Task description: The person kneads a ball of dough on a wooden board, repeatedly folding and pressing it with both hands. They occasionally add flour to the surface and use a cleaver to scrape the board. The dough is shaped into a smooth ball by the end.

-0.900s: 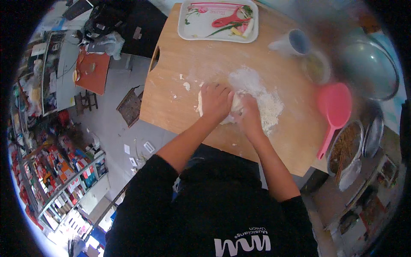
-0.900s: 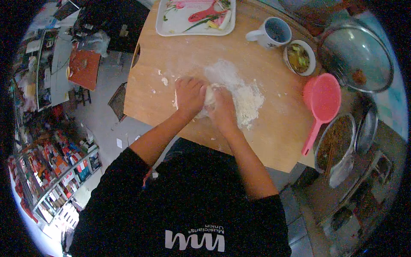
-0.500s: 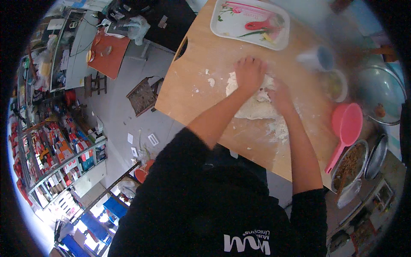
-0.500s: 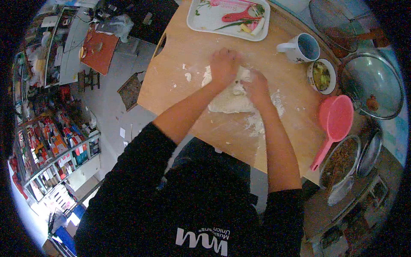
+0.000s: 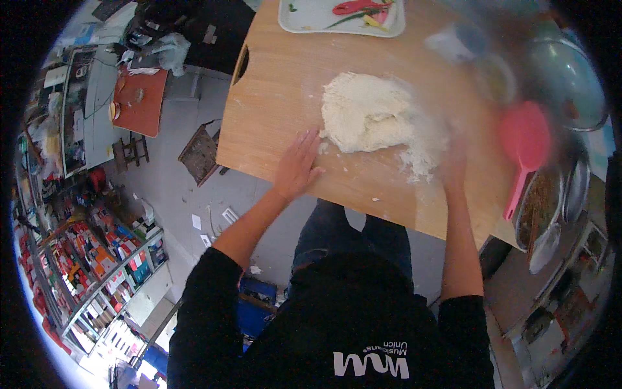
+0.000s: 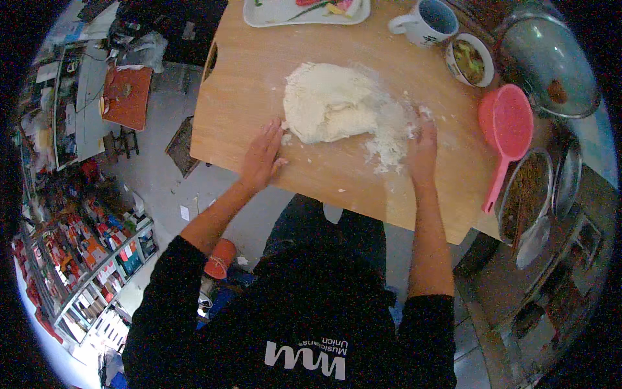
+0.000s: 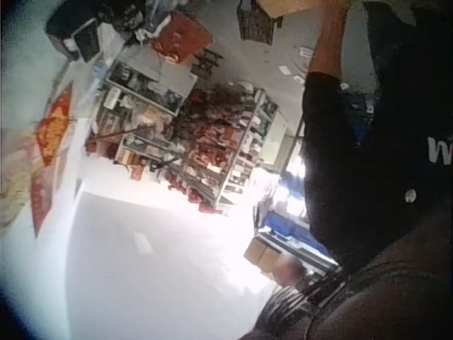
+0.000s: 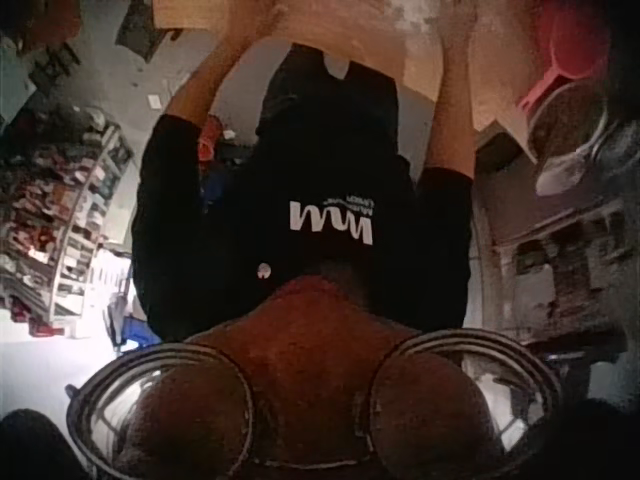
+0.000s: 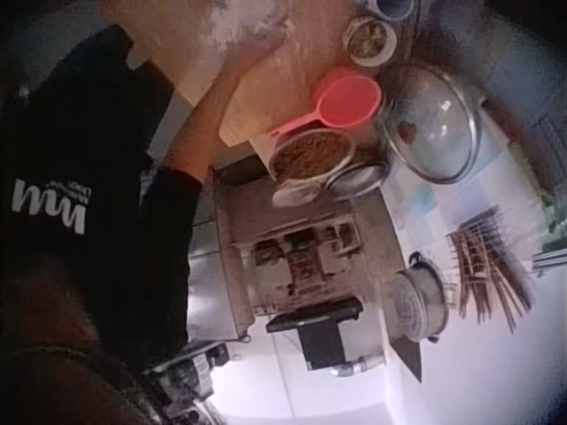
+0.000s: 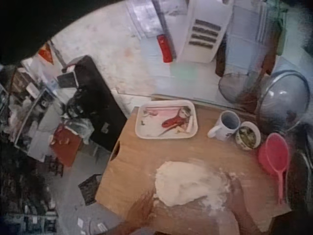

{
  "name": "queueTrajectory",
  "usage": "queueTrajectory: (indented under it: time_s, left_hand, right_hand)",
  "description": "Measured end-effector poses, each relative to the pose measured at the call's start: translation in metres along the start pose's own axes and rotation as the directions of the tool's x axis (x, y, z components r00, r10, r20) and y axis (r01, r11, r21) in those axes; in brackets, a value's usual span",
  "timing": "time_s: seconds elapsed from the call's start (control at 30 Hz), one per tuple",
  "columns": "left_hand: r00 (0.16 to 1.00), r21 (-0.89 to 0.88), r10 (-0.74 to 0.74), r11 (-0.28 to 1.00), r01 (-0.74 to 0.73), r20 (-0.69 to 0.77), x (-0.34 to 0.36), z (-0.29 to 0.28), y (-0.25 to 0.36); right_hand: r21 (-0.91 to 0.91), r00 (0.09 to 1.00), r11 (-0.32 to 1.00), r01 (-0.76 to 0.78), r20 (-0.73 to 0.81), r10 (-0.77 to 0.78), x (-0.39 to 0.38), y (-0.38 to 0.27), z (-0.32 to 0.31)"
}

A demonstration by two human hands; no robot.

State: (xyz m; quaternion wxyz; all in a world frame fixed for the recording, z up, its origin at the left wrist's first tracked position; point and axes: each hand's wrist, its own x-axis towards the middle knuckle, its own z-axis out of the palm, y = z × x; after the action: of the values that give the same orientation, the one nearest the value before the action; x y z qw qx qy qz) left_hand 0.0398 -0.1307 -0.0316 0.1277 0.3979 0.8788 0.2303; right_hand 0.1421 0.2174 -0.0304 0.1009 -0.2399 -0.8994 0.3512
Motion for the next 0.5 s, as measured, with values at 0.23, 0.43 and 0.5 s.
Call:
queueTrajectory:
  time_s: [0.23, 0.43, 0.5]
  left_hand:
    - [0.977, -0.088, -0.213, 0.974, 0.211, -0.015, 0.006, 0.064, 0.104]
    - [0.958, -0.184, -0.235, 0.962, 0.204, -0.165, 0.074, 0.109, 0.166]
    - [0.949, -0.221, -0.151, 0.971, 0.09, -0.278, 0.103, 0.114, 0.175]
  right_hand:
    - [-0.007, 1.0, 1.0, -0.014, -0.02, 0.014, -0.023, 0.01, 0.007]
    - [0.072, 0.983, 0.98, 0.183, -0.036, -0.181, -0.004, 0.004, -0.009]
    - [0.056, 0.987, 0.996, 0.065, 0.146, -0.073, 0.005, 0.013, -0.008]
